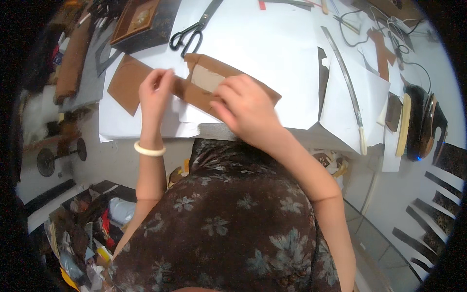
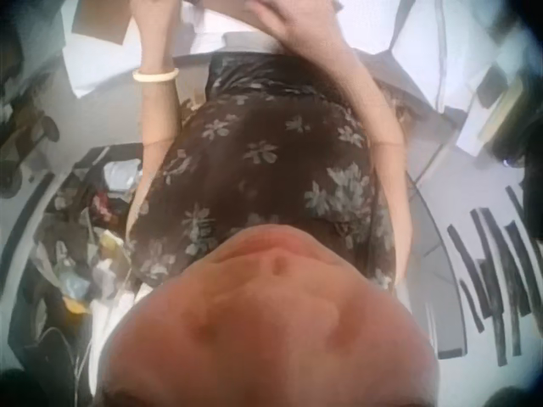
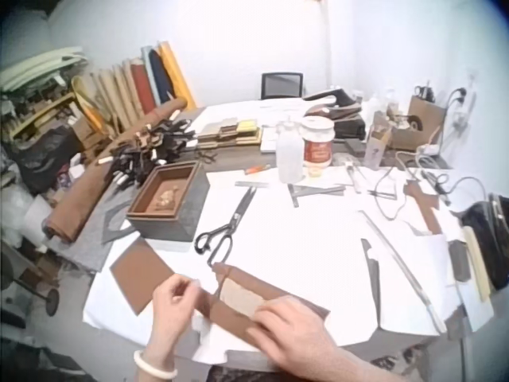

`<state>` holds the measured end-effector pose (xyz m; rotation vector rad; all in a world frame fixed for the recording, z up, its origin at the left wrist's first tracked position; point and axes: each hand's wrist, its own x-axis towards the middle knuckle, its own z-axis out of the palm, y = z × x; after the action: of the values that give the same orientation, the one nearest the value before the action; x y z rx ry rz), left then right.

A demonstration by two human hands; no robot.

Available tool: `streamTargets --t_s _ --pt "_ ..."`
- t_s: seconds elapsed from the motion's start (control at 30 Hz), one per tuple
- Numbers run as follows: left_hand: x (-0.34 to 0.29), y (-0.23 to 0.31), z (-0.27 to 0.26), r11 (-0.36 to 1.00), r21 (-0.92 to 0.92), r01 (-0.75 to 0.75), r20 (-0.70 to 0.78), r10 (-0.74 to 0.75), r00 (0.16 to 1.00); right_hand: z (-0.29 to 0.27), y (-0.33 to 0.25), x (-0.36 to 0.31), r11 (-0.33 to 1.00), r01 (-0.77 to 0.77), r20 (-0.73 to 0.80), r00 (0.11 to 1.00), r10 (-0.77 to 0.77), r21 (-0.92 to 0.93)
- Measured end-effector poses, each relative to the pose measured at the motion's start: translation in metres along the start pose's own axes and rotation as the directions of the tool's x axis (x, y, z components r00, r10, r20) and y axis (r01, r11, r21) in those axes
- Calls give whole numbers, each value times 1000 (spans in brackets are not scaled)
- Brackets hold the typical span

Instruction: The person folds a brown fabric piece, applies glue to a central patch, and uses an iron to press the glued area. They then trim the excess fabric with scissors and apply more glue to the edges of the piece.

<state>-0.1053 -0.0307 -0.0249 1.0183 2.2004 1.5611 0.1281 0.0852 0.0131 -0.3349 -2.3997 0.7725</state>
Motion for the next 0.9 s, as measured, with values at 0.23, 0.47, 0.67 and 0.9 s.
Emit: streamTargets --t_s 0.23,0.47,0.67,0.9 --pt "13 32 12 813 516 -269 317 110 942 44 4 -1 994 48 84 996 -40 -100" --pt "52 -8 -13 952 299 -71 517 -99 850 42 6 -7 999 29 85 996 -25 -42" --pt "33 20 -13 976 213 34 477 -135 869 40 6 -5 998 35 83 996 -30 -61" --pt "11 35 -19 791 111 -602 521 469 713 15 20 -2 997 49 168 984 -60 66"
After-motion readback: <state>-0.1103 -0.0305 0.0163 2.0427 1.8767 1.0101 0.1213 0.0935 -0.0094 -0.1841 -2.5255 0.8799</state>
